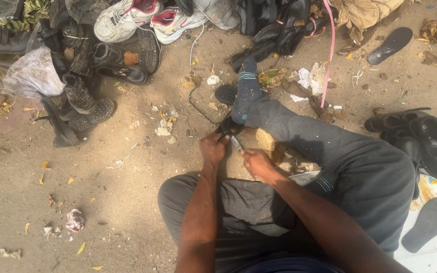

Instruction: The person sits on the ground and uses a knife to scrape and clean the soles of several black shoes. They handle multiple shoes one by one, scraping the bottom surfaces and occasionally turning them over to work on different areas.

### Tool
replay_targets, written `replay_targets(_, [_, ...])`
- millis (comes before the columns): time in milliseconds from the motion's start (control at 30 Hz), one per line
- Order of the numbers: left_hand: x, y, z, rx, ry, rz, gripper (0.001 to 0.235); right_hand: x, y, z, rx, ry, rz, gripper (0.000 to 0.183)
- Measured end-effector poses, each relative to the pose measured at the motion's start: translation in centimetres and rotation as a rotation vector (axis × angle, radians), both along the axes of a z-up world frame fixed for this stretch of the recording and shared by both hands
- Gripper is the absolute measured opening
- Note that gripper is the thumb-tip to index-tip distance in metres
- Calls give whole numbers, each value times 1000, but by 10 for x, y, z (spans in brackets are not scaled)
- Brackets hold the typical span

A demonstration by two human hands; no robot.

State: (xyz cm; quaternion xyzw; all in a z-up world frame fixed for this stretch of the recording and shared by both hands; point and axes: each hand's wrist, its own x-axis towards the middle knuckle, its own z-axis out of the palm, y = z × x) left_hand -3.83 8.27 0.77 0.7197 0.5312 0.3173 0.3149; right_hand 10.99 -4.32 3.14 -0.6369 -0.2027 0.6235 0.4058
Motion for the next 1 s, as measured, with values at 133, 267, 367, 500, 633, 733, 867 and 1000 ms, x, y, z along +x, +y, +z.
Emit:
replay_targets(133, [2,-3,-10,-95,73,14,11,-9,-23,21,14,-130,61,45])
replay_targets(267, [-3,0,-13,-61,-62,-5,13,-17,21,28,-74,-250,90,38])
replay_targets(367, [-4,-1,-7,-75,-90,-5,16,-30,12,16,-64,-420,91,33])
replay_targets(500, [-4,2,1,-165,-92,22,19,-38,-24,-7,236,-476,48,26])
replay_targets(633, [-6,-2,0,-238,-241,-27,18,-42,10,4,-21,-410,44,32])
replay_targets(733, [-3,1,0,-309,-299,-6,20,-47,13,7,-23,-460,5,30])
replay_targets(867, [-2,0,3,-316,-327,28,19,-52,-26,0,181,-415,-3,29])
replay_targets(1000, [-3,-6,0,-384,-448,17,15,-45,-21,16,-81,-182,0,33])
